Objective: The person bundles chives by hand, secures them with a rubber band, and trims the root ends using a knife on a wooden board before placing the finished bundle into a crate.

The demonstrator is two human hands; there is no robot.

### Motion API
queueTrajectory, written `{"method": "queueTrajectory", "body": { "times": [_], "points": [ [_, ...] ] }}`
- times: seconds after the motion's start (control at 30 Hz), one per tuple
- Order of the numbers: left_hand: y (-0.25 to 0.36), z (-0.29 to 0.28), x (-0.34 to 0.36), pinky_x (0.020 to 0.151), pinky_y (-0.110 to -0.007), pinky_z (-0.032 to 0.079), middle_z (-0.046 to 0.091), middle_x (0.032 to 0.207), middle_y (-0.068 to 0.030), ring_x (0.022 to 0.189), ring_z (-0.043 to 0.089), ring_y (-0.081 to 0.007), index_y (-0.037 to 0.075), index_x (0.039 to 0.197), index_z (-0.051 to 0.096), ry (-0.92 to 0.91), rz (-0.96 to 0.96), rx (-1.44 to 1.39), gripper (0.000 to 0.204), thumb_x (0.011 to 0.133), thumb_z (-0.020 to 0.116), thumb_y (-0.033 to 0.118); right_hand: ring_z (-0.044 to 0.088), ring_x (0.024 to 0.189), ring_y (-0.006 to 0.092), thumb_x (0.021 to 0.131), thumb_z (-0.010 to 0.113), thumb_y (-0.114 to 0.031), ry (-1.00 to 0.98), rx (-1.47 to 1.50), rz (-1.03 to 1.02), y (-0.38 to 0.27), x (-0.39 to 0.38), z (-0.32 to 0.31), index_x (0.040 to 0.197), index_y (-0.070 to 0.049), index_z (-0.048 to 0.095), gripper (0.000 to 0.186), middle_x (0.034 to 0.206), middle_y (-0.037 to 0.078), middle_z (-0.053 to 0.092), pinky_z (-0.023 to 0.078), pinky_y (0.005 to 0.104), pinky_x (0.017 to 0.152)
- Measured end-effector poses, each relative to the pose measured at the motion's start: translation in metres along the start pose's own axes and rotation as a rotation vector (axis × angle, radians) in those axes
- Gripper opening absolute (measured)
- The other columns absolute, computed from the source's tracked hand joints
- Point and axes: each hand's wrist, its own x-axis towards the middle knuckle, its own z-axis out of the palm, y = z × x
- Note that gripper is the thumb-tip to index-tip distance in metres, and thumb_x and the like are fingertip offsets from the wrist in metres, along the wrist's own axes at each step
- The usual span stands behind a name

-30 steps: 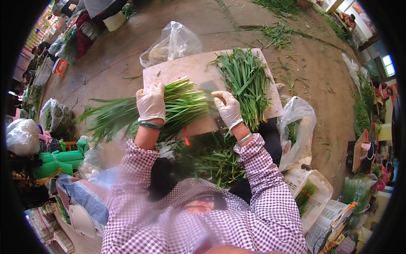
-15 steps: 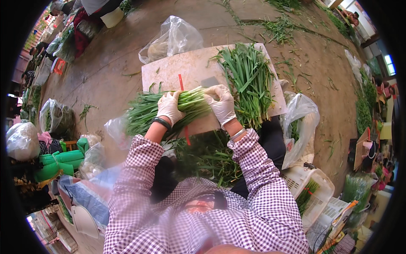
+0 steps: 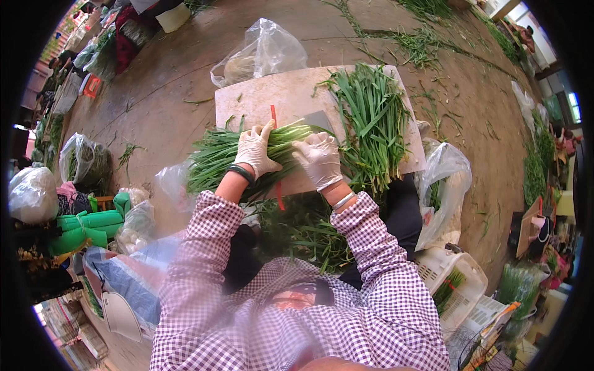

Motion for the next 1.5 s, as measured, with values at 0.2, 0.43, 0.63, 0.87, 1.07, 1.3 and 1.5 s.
{"method": "queueTrajectory", "body": {
  "times": [0.2,0.43,0.63,0.87,1.07,1.3,1.5],
  "points": [
    [-0.008,0.013,0.003,0.106,-0.043,0.034,0.049,0.128,-0.0157,0.117,0.045,-0.0364,0.012,0.148,0.034,0.009,0.03,-0.009,0.12,0.044,0.09,0.038,0.055,0.084,0.0193,0.079,0.061,-0.016,-0.022,-0.17,-0.138,-0.002,-0.002,0.017,0.088,-0.017,0.065,0.01,0.08,-0.001,0.054,0.042,0.0356,0.073],
    [-0.006,0.008,0.003,0.107,-0.042,0.033,0.049,0.128,-0.0152,0.118,0.045,-0.0354,0.011,0.148,0.035,0.0,0.011,0.013,0.118,0.047,0.09,0.04,0.055,0.081,0.021,0.078,0.063,-0.013,0.07,-0.108,-0.012,0.013,-0.009,0.007,0.083,-0.016,0.061,0.007,0.077,0.001,0.053,0.043,0.0367,0.07],
    [-0.003,0.01,0.0,0.107,-0.042,0.034,0.049,0.127,-0.0156,0.118,0.045,-0.0353,0.011,0.147,0.035,0.007,0.017,0.049,0.116,0.049,0.089,0.039,0.057,0.088,0.0266,0.077,0.072,-0.013,0.129,0.281,0.23,0.012,-0.005,-0.006,0.088,-0.012,0.068,0.012,0.088,0.006,0.062,0.046,0.0374,0.08],
    [0.002,0.008,-0.002,0.107,-0.042,0.034,0.049,0.127,-0.0148,0.119,0.045,-0.0353,0.012,0.147,0.035,-0.007,0.02,0.087,0.113,0.05,0.088,0.038,0.058,0.087,0.0277,0.076,0.073,-0.013,-0.054,0.153,0.167,0.028,0.009,0.003,0.089,-0.013,0.069,0.014,0.085,0.006,0.061,0.048,0.0392,0.079],
    [0.002,0.016,-0.002,0.109,-0.043,0.031,0.049,0.13,-0.0146,0.122,0.045,-0.0329,0.012,0.147,0.034,-0.059,0.017,0.107,0.113,0.051,0.087,0.037,0.061,0.088,0.0291,0.079,0.068,-0.015,-0.237,0.097,0.118,0.033,0.02,-0.002,0.087,-0.014,0.066,0.008,0.086,0.008,0.06,0.049,0.0408,0.079],
    [0.002,0.013,-0.003,0.11,-0.043,0.029,0.049,0.13,-0.0143,0.124,0.045,-0.0317,0.011,0.149,0.032,-0.019,0.043,0.118,0.113,0.053,0.087,0.039,0.062,0.08,0.0321,0.08,0.067,-0.015,-0.181,0.103,0.17,0.033,0.016,0.002,0.085,-0.01,0.061,0.01,0.086,0.01,0.061,0.05,0.0435,0.073],
    [0.004,0.014,-0.004,0.111,-0.045,0.029,0.048,0.131,-0.0141,0.125,0.044,-0.0316,0.012,0.149,0.031,-0.038,0.028,0.143,0.114,0.054,0.088,0.038,0.061,0.086,0.0318,0.079,0.065,-0.016,-0.156,0.182,0.286,0.033,0.012,-0.008,0.09,-0.012,0.063,0.012,0.09,0.011,0.063,0.051,0.0425,0.077]
  ]
}}
